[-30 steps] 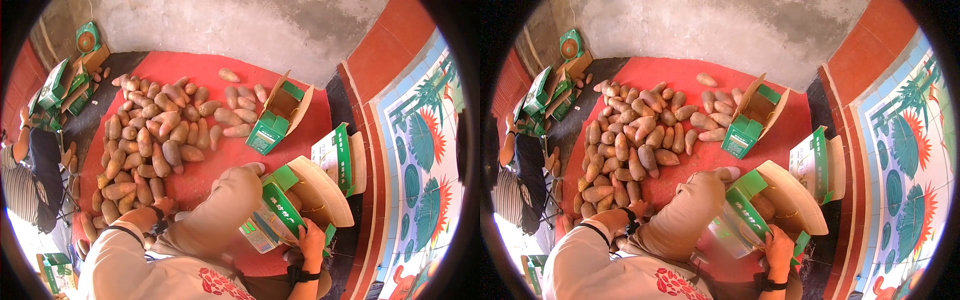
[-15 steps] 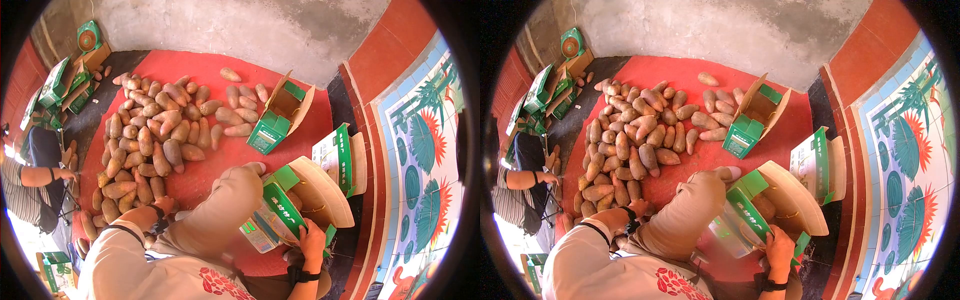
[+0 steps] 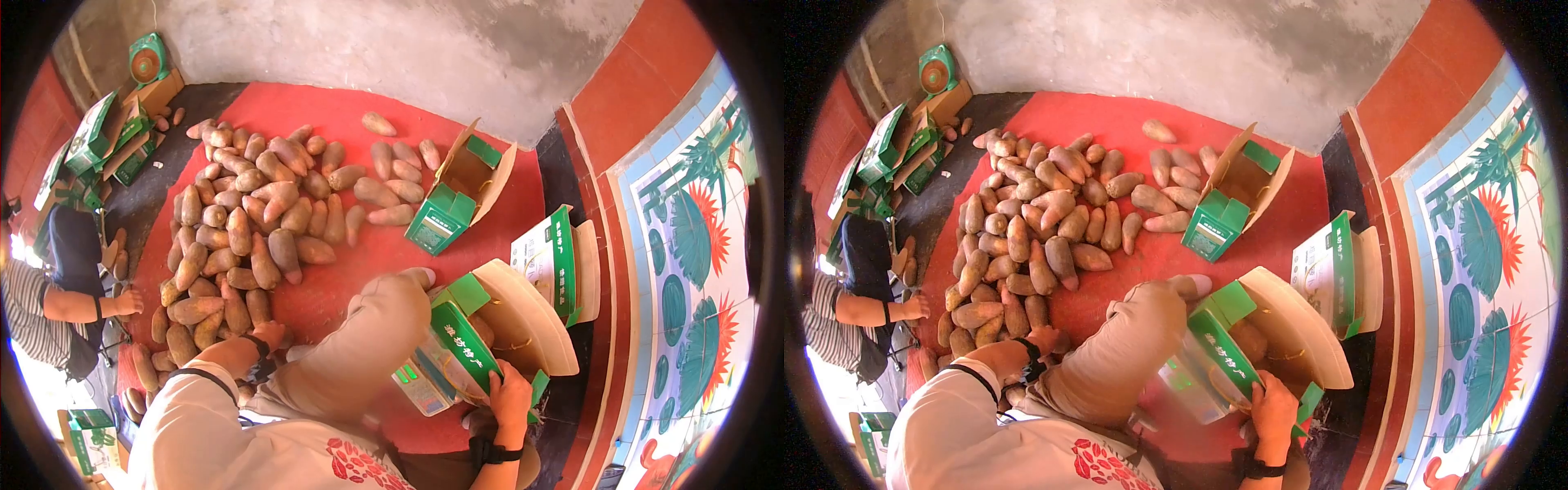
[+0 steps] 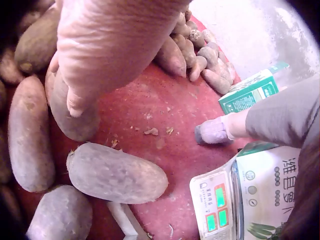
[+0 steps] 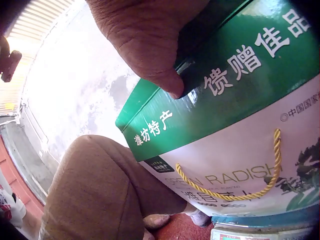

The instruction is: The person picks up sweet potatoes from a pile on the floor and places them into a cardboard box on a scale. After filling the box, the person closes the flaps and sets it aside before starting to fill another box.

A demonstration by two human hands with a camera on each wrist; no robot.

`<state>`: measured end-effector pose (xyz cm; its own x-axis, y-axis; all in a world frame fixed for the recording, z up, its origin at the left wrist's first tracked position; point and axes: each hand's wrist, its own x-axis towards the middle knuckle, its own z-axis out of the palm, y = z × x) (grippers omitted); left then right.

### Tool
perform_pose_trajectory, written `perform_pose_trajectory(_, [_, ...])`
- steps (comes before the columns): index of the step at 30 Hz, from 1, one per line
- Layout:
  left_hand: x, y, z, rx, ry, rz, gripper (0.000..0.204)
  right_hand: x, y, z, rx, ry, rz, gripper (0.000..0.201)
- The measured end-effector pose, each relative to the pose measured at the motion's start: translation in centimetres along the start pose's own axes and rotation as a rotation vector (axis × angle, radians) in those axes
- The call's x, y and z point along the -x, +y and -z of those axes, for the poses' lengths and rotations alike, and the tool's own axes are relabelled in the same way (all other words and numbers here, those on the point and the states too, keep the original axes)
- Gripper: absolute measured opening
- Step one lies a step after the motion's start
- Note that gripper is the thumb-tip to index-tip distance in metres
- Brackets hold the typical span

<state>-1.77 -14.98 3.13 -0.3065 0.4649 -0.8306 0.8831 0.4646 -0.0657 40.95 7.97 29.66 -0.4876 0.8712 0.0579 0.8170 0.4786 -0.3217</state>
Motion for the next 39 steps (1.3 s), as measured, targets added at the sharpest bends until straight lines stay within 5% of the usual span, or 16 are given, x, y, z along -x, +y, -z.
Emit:
perform_pose_trajectory(9, [-0.4,-1.3,-1.6,0.006,0.094,-0.090,0.051,-0.1,-0.5,0.1,-0.019,0.013,-0.004,0.021])
perform_pose_trajectory(15, [2.3,-0.4,0.8,0.028,0.071,-0.052,0.066,-0.3,-0.2,0.1,-0.034,-0.002,-0.011,0.023])
perform_pose_trajectory(19, [0.1,-1.4,-1.7,-0.042,0.125,-0.139,0.050,-0.3,-0.1,0.1,-0.026,-0.007,-0.015,0.022])
perform_pose_trajectory(30, [3.1,-2.2,2.0,0.071,0.070,-0.134,0.044,0.6,-0.1,0.1,-0.003,0.006,0.033,0.018])
perform_pose_trajectory(34, [1.0,-3.5,2.1,0.259,0.411,-0.142,0.048,1.0,-0.1,0.1,-0.004,-0.007,0.060,0.018])
perform_pose_trajectory(39, [9.1,-1.0,12.4,0.407,0.599,-0.145,0.049,2.1,-0.4,0.5,-0.026,-0.064,0.112,0.022])
